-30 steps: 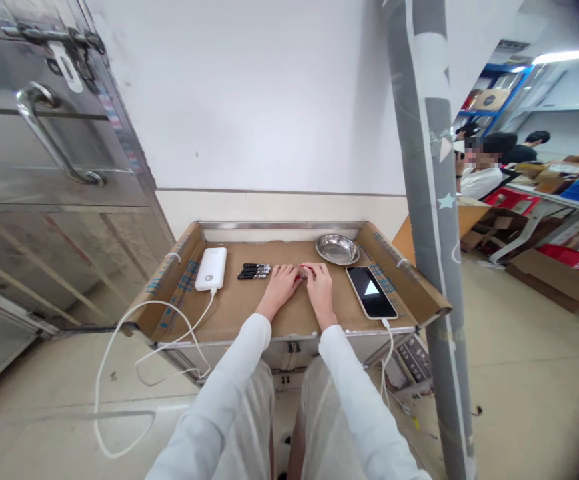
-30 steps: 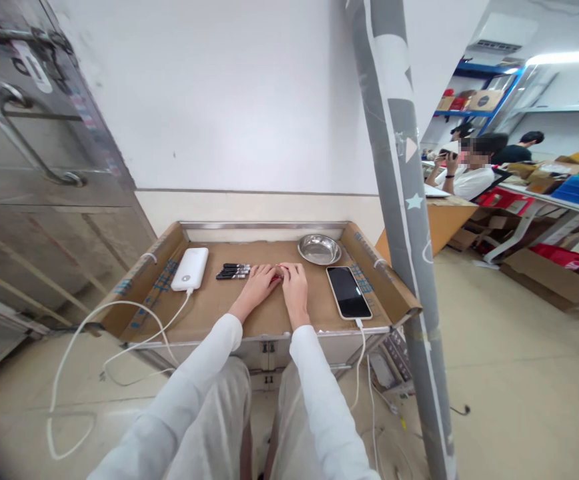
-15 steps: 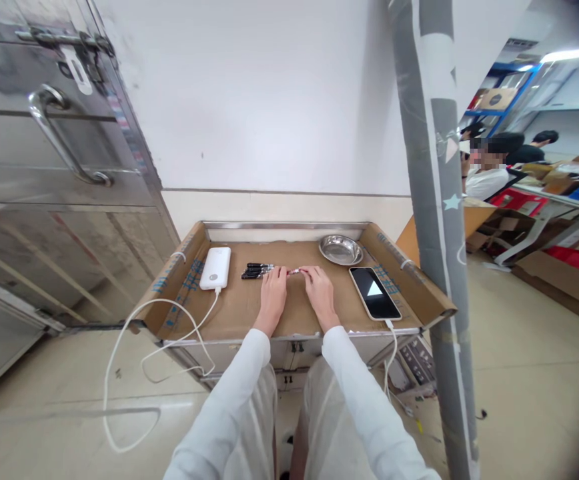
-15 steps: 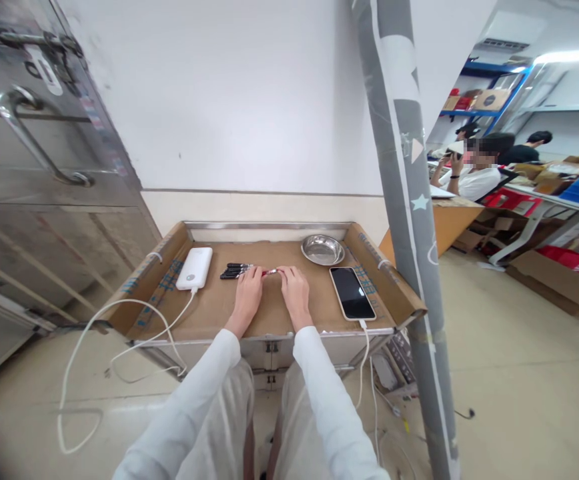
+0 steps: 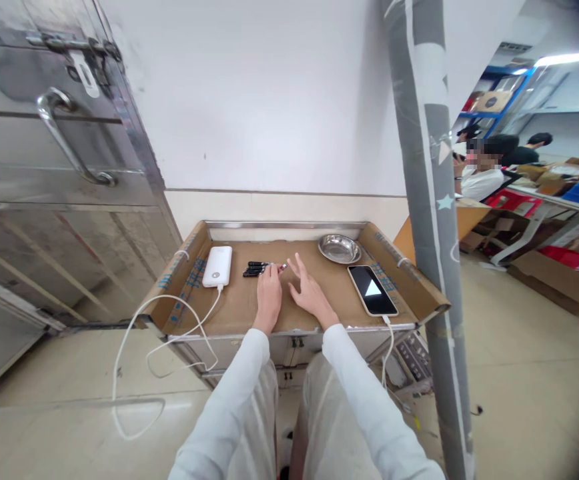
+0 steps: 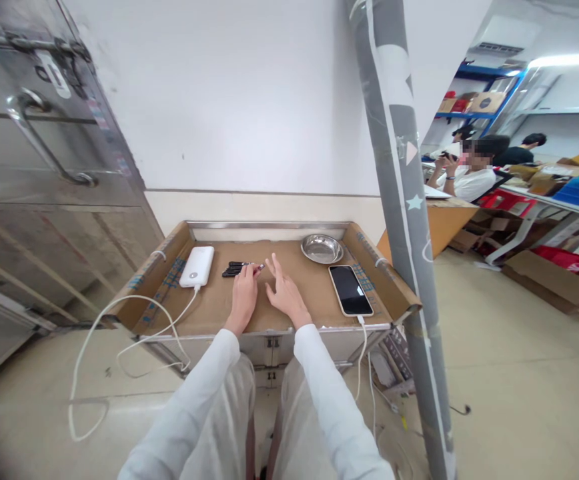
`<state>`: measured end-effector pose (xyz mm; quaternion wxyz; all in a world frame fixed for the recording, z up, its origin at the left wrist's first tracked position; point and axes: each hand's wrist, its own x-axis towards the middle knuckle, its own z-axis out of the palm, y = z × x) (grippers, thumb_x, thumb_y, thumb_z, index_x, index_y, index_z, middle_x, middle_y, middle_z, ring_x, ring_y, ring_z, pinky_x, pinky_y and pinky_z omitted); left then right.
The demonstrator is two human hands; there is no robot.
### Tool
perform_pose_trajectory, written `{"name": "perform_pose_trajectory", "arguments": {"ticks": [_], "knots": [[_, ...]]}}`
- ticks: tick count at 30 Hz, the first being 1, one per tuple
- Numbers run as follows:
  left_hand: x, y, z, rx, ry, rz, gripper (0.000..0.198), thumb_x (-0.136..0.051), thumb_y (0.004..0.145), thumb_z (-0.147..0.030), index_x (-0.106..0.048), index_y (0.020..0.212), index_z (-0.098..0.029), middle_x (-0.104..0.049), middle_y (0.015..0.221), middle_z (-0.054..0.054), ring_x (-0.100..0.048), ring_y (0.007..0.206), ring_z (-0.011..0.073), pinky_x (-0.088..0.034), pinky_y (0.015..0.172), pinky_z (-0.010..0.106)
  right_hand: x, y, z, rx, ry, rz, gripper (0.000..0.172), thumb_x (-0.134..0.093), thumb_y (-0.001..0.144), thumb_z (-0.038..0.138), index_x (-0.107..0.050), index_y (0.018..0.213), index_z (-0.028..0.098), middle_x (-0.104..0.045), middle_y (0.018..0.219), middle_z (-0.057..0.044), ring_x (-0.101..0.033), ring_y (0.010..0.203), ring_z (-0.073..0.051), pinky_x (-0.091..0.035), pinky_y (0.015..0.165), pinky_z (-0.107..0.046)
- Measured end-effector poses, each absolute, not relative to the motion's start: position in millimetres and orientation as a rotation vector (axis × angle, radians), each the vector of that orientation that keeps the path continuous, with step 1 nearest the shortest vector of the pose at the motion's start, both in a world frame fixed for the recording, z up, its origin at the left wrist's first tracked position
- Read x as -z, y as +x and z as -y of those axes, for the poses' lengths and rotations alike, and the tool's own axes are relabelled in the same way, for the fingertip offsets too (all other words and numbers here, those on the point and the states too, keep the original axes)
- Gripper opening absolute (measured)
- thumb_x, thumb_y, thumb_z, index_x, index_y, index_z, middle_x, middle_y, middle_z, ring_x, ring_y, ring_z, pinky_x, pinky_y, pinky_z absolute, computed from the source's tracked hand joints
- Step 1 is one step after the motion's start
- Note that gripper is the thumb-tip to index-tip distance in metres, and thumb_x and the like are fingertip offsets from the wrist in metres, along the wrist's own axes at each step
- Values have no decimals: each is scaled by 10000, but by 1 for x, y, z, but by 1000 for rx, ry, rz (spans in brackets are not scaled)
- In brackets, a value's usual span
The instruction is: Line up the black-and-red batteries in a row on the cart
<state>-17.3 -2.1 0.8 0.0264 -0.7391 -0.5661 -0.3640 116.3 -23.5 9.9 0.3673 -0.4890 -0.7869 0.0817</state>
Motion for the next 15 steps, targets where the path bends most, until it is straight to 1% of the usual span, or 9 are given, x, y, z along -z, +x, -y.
{"name": "perform_pose_trajectory", "arguments": {"ticks": [2, 3, 4, 5, 6, 7, 9, 12, 15], "knots": [[-2, -19, 7, 1048, -2126, 1859, 232, -340, 923, -174, -529, 1055, -151, -581, 1004, 117, -535, 951, 248, -420, 839, 380, -5, 117, 22, -182, -1344, 1993, 756, -383, 860, 209, 59, 1472, 172, -368, 1451, -101, -427, 1280, -197, -378, 1026, -367], [-2, -19, 9, 996, -2060, 1911, 232, -339, 919, -170, -528, 1051, -145, -573, 994, 122, -526, 949, 259, -418, 834, 390, -1, 118, 21, -160, -1412, 1965, 734, -377, 863, 211, 26, 1473, 150, -398, 1429, -120, -441, 1269, -205, -386, 1017, -373], [-2, -20, 11, 944, -2008, 1962, 235, -334, 911, -150, -527, 1045, -138, -563, 990, 127, -519, 944, 263, -418, 827, 393, 3, 119, 19, -139, -1499, 1937, 688, -371, 872, 220, -49, 1472, 124, -441, 1394, -143, -468, 1244, -217, -395, 1004, -382], [-2, -20, 12, 901, -1978, 2004, 245, -324, 900, -117, -524, 1041, -129, -552, 989, 132, -514, 940, 261, -417, 823, 390, 7, 120, 18, -108, -1587, 1910, 623, -367, 879, 231, -164, 1453, 98, -482, 1354, -166, -487, 1222, -233, -394, 1000, -394], [-1, -21, 13, 867, -1967, 2032, 260, -310, 887, -81, -522, 1033, -118, -542, 986, 135, -511, 937, 255, -417, 822, 381, 11, 121, 17, -78, -1653, 1902, 555, -364, 886, 241, -283, 1413, 83, -496, 1337, -176, -480, 1226, -244, -376, 1015, -404], [0, -21, 14, 840, -1965, 2049, 276, -295, 875, -50, -520, 1024, -106, -534, 981, 139, -507, 938, 250, -415, 828, 375, 14, 122, 16, -55, -1689, 1909, 501, -355, 894, 244, -370, 1367, 79, -501, 1333, -174, -466, 1238, -245, -356, 1032, -401], [3, -22, 13, 806, -1968, 2056, 295, -271, 858, -13, -518, 1003, -84, -526, 965, 143, -501, 953, 246, -406, 853, 378, 17, 123, 17, -23, -1725, 1933, 438, -337, 905, 243, -478, 1288, 84, -491, 1348, -160, -434, 1266, -238, -324, 1057, -389], [5, -23, 9, 836, -1992, 2034, 286, -271, 844, 3, -513, 977, -71, -522, 949, 142, -497, 974, 245, -399, 886, 398, 17, 123, 20, -10, -1742, 1950, 417, -325, 912, 233, -510, 1265, 110, -474, 1370, -140, -411, 1284, -216, -311, 1063, -380], [7, -22, 5, 985, -2122, 1932, 255, -307, 836, -9, -505, 974, -94, -521, 979, 130, -506, 975, 225, -418, 881, 372, 16, 124, 22, -3, -1739, 1945, 412, -328, 914, 232, -507, 1272, 132, -474, 1371, -131, -415, 1281, -205, -313, 1060, -386]]}}
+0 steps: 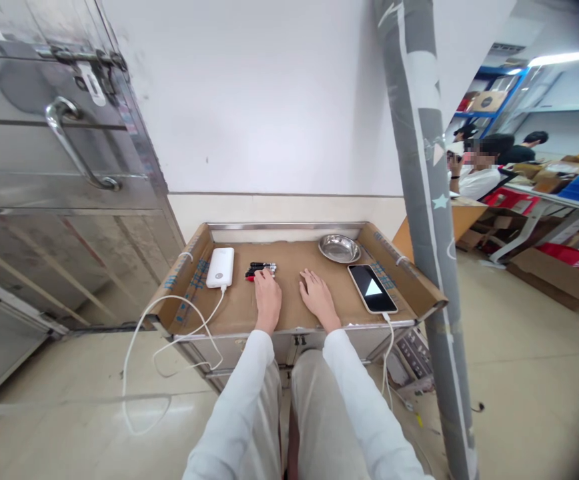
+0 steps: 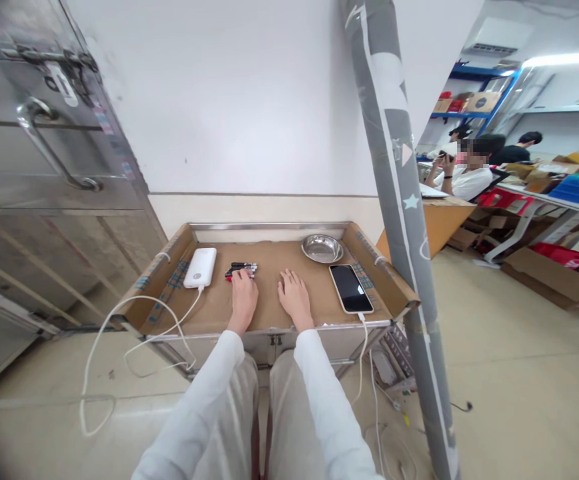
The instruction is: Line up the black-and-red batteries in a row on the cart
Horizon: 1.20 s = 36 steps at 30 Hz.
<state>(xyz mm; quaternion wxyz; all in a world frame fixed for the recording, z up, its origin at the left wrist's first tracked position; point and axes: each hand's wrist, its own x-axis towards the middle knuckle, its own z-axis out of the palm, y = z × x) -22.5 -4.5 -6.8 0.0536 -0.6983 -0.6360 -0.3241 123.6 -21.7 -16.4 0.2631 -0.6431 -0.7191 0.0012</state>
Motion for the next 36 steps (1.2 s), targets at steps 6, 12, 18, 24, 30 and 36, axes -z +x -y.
{"name": "perform_pose_trajectory", "arguments": {"ticks": [6, 12, 18, 24, 30, 36], "knots": [[9, -18, -2, 1033, -2674, 1516, 182, -354, 876, -96, -521, 915, -158, -540, 932, 74, -544, 874, 179, -453, 840, 331, 20, 125, 19, 26, -1729, 1913, 388, -347, 903, 201, -534, 1237, 136, -506, 1342, -129, -450, 1250, -221, -344, 1035, -402], [12, -18, -6, 1040, -2773, 1537, 170, -386, 872, -108, -539, 907, -174, -538, 924, 56, -544, 897, 171, -449, 858, 336, 22, 126, 18, 18, -1702, 1898, 381, -353, 897, 188, -541, 1224, 137, -519, 1325, -135, -459, 1242, -213, -347, 1035, -397], [13, -20, -5, 1056, -2780, 1531, 161, -394, 873, -107, -536, 908, -173, -542, 934, 55, -546, 894, 170, -448, 853, 328, 21, 126, 18, 16, -1706, 1886, 378, -364, 895, 189, -546, 1221, 129, -524, 1318, -143, -467, 1237, -221, -358, 1029, -400], [11, -20, 1, 1019, -2761, 1518, 170, -380, 885, -127, -541, 914, -173, -549, 926, 59, -545, 884, 171, -438, 856, 330, 21, 126, 17, 12, -1694, 1880, 371, -362, 892, 180, -557, 1203, 132, -537, 1302, -143, -481, 1221, -221, -365, 1021, -402], [1, -36, 12, 997, -2244, 1801, 202, -433, 854, -155, -522, 1034, -138, -500, 1124, 146, -500, 1002, 259, -407, 866, 401, 20, 126, 18, 8, -1696, 1886, 363, -368, 892, 181, -554, 1199, 133, -527, 1314, -138, -468, 1231, -220, -347, 1032, -394], [2, -84, 11, 761, -2141, 1896, 192, -429, 870, -205, -534, 1020, -144, -540, 988, 119, -513, 937, 274, -414, 819, 402, 12, 121, 21, 51, -1677, 1900, 333, -356, 910, 209, -579, 1148, 143, -585, 1223, -143, -514, 1136, -235, -390, 954, -395]]}}
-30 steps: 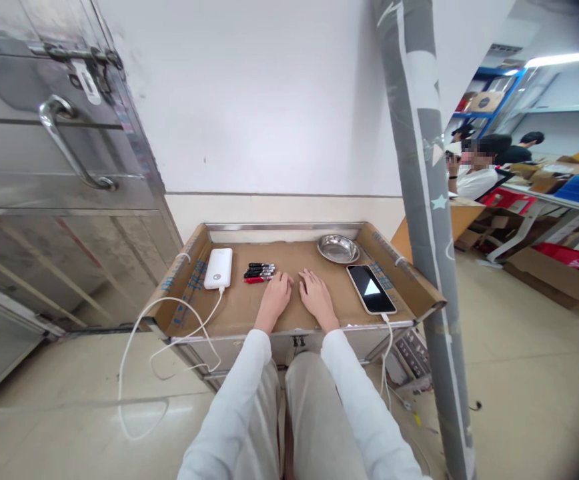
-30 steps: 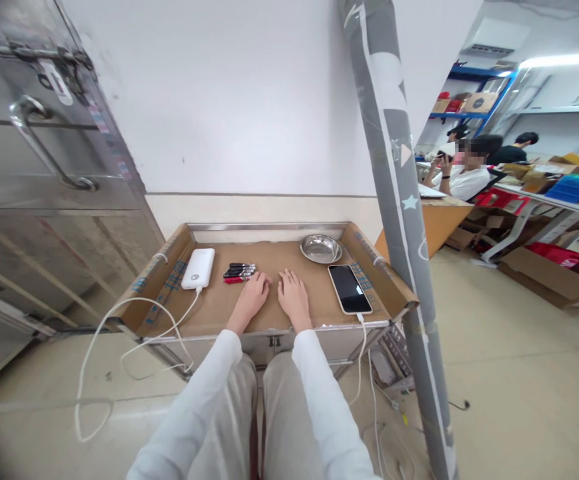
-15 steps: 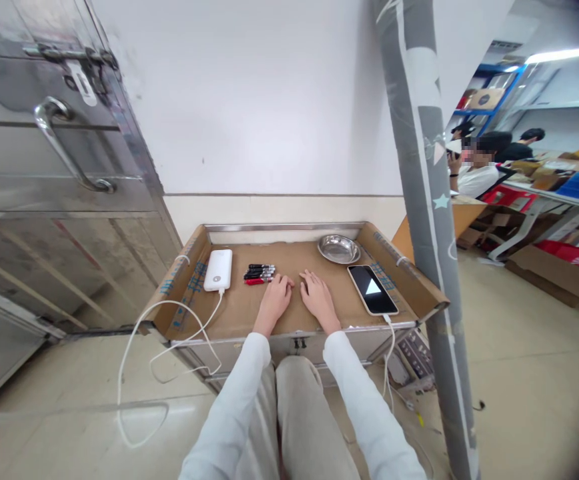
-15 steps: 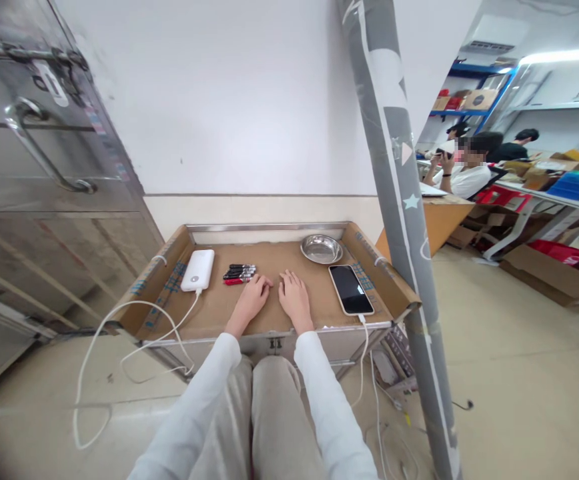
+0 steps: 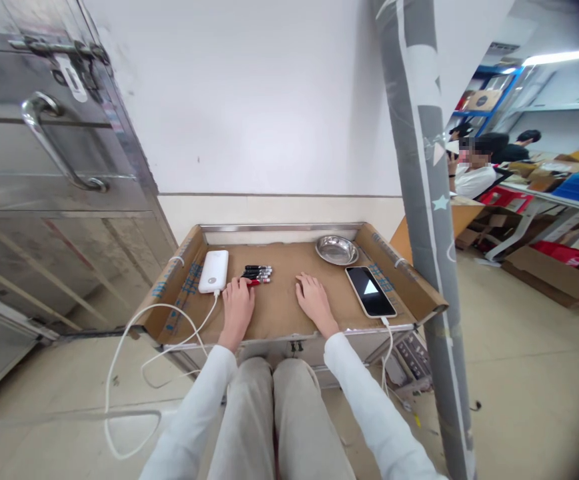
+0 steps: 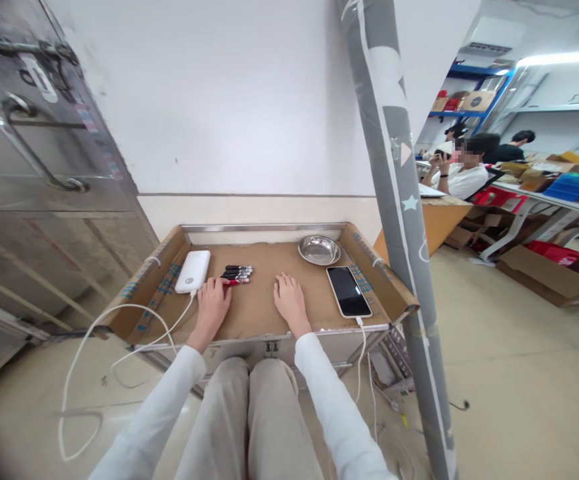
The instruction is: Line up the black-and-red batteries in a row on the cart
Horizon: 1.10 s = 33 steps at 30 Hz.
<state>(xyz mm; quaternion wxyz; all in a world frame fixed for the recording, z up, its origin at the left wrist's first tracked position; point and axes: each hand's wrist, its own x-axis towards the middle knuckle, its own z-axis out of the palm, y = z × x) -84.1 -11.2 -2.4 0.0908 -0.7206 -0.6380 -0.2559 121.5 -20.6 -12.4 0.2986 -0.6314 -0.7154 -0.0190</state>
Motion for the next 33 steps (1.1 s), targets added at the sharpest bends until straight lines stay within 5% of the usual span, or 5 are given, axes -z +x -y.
{"name": "perform_pose_trajectory", "arguments": {"ticks": [5, 14, 18, 23, 33], "knots": [[1, -98, 3, 668, -2259, 1764, 243, -461, 881, -255, -518, 1100, -166, -543, 1019, 113, -505, 969, 263, -410, 829, 379, 3, 120, 12, 62, -1606, 1964, 292, -353, 931, 233, -608, 1064, 185, -638, 1042, -92, -540, 979, -213, -408, 866, -340], [-4, -70, 5, 786, -2780, 1476, 137, -485, 889, -300, -566, 922, -194, -588, 958, 70, -549, 915, 211, -432, 826, 346, 3, 121, -18, -329, -1274, 1963, 363, -315, 962, 334, -650, 909, 202, -654, 921, -50, -567, 913, -153, -417, 867, -297], [-8, -39, -3, 1219, -2963, 1479, 110, -484, 892, -270, -554, 931, -195, -608, 954, 49, -581, 866, 166, -464, 803, 308, 7, 127, -23, -740, -1202, 1594, 435, -355, 912, 493, -652, 825, 186, -645, 751, -22, -570, 664, -133, -447, 651, -253], [-23, -10, -24, 1785, -2835, 1660, 241, -592, 819, -241, -521, 1041, -180, -631, 973, 52, -612, 838, 147, -487, 785, 305, 9, 139, -30, -1093, -1078, 1152, 397, -534, 771, 556, -636, 822, 176, -567, 593, 28, -414, 431, -71, -303, 423, -203], [-42, -35, -49, 2123, -2735, 1721, 261, -604, 791, -352, -623, 961, -154, -674, 927, 67, -623, 841, 160, -482, 800, 305, 7, 145, -26, -1454, -887, 1029, 305, -677, 710, 375, -692, 919, 154, -681, 824, -50, -578, 660, -99, -464, 630, -237]]}}
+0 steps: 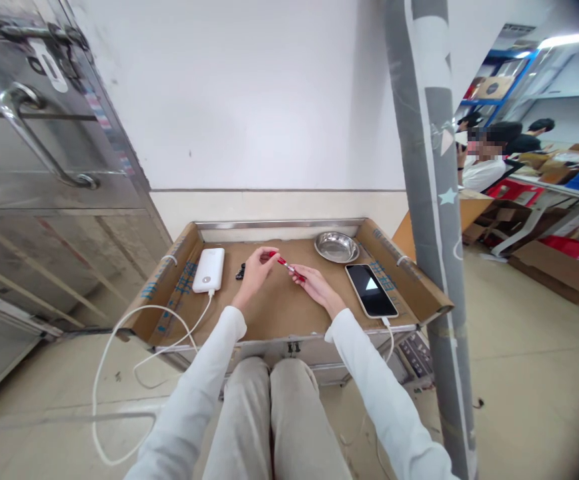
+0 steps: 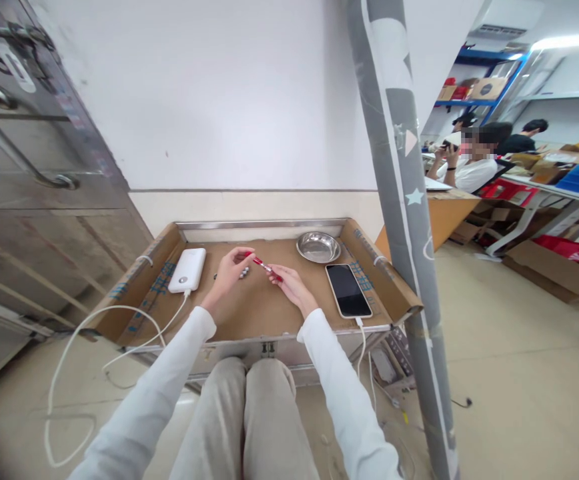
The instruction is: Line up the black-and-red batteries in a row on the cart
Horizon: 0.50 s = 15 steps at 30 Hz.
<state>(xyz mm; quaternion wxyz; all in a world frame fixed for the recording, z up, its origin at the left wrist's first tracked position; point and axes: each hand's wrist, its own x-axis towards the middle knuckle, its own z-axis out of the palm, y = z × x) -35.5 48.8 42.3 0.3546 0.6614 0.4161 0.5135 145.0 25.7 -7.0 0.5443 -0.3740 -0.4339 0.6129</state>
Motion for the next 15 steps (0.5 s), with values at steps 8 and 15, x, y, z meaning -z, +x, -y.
{"name": "perform_pose_trajectory", "arguments": {"ticks": [8, 15], "knots": [[-23, -47, -61, -1271, 2016, -1198, 152, -533, 851, -236, -636, 945, -175, -659, 951, 57, -627, 844, 162, -487, 799, 302, 13, 141, -24, -1068, -1008, 1196, 282, -681, 713, 380, -689, 906, 175, -691, 841, -47, -614, 728, -138, -487, 755, -298], [-3, -29, -46, -967, 2603, -1288, 193, -422, 897, -142, -589, 989, -170, -623, 993, 83, -575, 963, 213, -429, 887, 383, 9, 132, -11, -571, -1053, 1852, 191, -490, 870, 235, -655, 967, 239, -665, 1016, -25, -594, 962, -164, -433, 914, -326]]}}
